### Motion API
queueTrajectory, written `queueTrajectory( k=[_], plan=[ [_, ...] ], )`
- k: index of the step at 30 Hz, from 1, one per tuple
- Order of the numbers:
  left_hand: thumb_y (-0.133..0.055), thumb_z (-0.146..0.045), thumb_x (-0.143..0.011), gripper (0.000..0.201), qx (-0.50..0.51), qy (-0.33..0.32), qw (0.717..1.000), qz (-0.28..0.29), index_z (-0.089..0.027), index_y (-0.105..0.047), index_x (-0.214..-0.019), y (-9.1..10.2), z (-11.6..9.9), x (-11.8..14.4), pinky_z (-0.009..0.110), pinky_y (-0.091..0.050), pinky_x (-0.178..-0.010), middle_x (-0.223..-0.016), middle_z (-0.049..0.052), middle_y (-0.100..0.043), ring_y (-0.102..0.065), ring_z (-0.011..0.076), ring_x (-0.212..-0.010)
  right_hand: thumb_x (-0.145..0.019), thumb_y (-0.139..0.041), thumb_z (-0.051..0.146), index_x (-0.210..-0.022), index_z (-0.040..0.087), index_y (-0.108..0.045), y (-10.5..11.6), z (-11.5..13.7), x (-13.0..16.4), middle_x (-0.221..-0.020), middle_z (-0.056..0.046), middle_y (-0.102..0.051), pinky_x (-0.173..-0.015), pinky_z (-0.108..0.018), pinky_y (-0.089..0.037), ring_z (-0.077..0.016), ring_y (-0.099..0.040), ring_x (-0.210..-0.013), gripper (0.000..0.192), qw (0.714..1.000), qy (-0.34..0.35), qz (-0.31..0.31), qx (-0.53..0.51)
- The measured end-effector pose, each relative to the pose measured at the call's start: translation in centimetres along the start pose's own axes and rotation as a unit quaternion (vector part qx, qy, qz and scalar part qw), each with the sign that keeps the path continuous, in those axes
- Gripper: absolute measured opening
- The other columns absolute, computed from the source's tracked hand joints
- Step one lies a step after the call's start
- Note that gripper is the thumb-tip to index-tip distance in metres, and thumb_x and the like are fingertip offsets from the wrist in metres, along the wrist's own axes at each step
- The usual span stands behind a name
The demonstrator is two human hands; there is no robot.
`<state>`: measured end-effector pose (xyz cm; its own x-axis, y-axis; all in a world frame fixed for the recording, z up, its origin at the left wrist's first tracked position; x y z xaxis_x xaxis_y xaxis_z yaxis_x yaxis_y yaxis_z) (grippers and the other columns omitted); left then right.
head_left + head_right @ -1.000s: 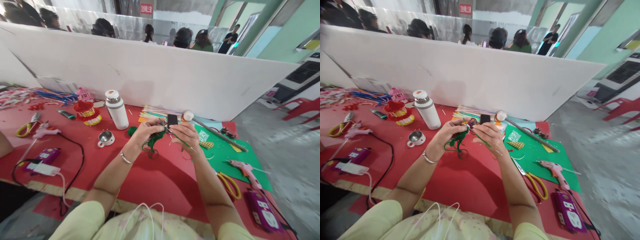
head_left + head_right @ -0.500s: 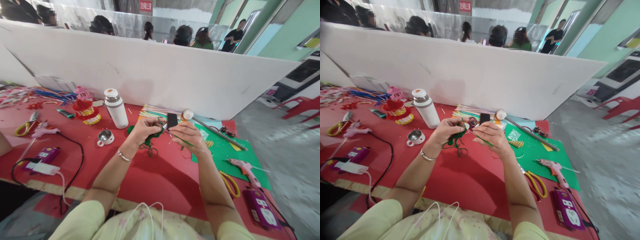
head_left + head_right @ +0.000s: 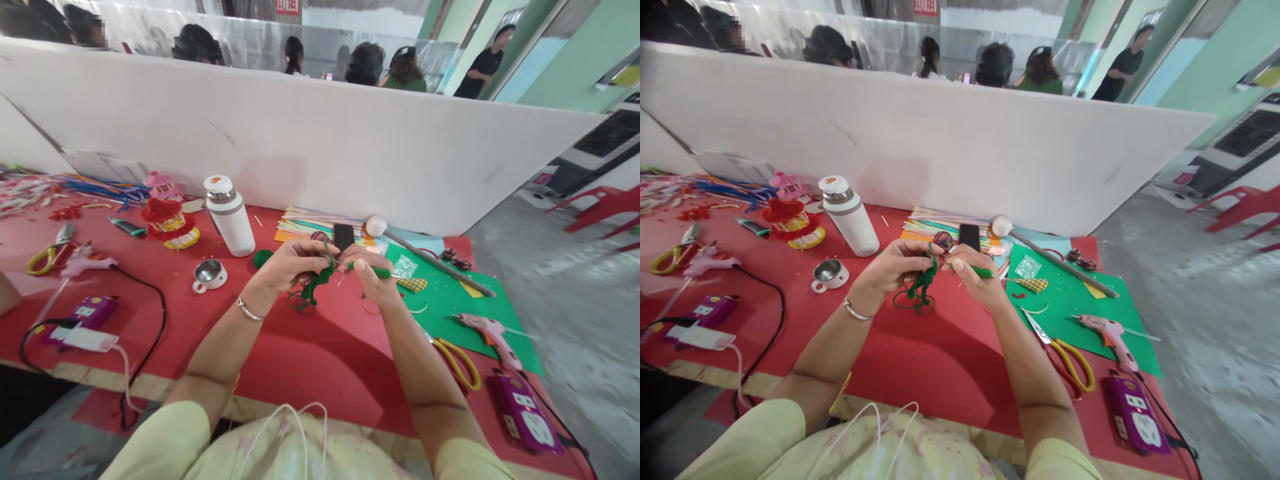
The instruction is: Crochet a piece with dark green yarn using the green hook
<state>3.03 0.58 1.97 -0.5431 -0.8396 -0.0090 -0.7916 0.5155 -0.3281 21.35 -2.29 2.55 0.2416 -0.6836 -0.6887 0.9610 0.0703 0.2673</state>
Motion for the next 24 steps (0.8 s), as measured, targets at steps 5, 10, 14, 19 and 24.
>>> queueTrajectory(
  k=[5, 10, 14, 19, 24],
  plan=[
    [-0.091, -0.026, -0.065, 0.039, 0.01, -0.014, 1.0, -0.012, -0.018, -0.083, -0.102, -0.2, 0.1, -0.2, 0.018, -0.028, -0.039, -0.078, 0.005, -0.073, -0.049, 0.0048, -0.047, -0.102, -0.054, 0.048, -0.081, 0.022, -0.077, -0.3, -0.3, 0.2, -0.08, -0.005, -0.073, -0.064, -0.032, -0.054, -0.0176, -0.067, -0.074, 0.04, 0.999, -0.045, -0.015, -0.006],
    [-0.094, -0.02, -0.059, 0.045, 0.028, -0.051, 0.997, -0.053, -0.017, -0.083, -0.102, -0.4, 0.2, -0.4, 0.018, -0.029, -0.039, -0.071, 0.002, -0.067, -0.054, 0.0061, -0.051, -0.101, -0.055, 0.052, -0.083, 0.02, -0.077, -1.1, -1.7, 1.0, -0.067, -0.003, -0.071, -0.054, -0.028, -0.052, -0.0146, -0.063, -0.057, 0.042, 0.983, -0.134, -0.071, -0.105],
    [-0.094, -0.021, -0.06, 0.04, 0.031, -0.076, 0.994, -0.074, -0.016, -0.084, -0.098, -0.6, 0.1, -0.4, 0.02, -0.043, -0.048, -0.072, 0.003, -0.07, -0.058, 0.0084, -0.056, -0.096, -0.058, 0.059, -0.079, 0.02, -0.076, -1.4, -2.6, 1.4, -0.064, -0.002, -0.071, -0.047, -0.027, -0.049, -0.0121, -0.056, -0.046, 0.047, 0.962, -0.182, -0.109, -0.171],
    [-0.094, -0.02, -0.059, 0.034, 0.029, -0.157, 0.981, -0.109, -0.015, -0.083, -0.091, -0.3, -0.3, -0.5, 0.027, -0.059, -0.071, -0.082, 0.006, -0.076, -0.069, 0.0144, -0.074, -0.095, -0.065, 0.05, -0.076, 0.02, -0.078, -0.3, -2.3, 1.4, -0.062, -0.002, -0.072, -0.05, -0.026, -0.05, -0.013, -0.062, -0.051, 0.038, 0.966, -0.195, -0.105, -0.133],
    [-0.092, -0.02, -0.062, 0.029, -0.025, -0.196, 0.97, -0.143, -0.015, -0.083, -0.089, -0.1, -0.4, -0.4, 0.027, -0.06, -0.07, -0.085, 0.006, -0.077, -0.069, 0.0145, -0.074, -0.092, -0.068, 0.052, -0.075, 0.021, -0.08, 0.8, -2.0, 1.4, -0.062, -0.001, -0.073, -0.05, -0.027, -0.049, -0.013, -0.061, -0.049, 0.037, 0.958, -0.208, -0.167, -0.106]
  ],
)
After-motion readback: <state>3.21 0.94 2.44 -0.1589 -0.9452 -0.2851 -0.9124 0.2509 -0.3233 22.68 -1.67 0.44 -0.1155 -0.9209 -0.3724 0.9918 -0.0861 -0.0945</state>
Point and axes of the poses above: each hand's wrist, its own x-axis away from the middle knuckle, its own y-axis out of the back of the hand, z = x × y, the point moved 4 cm from there along -x, towards the middle knuckle
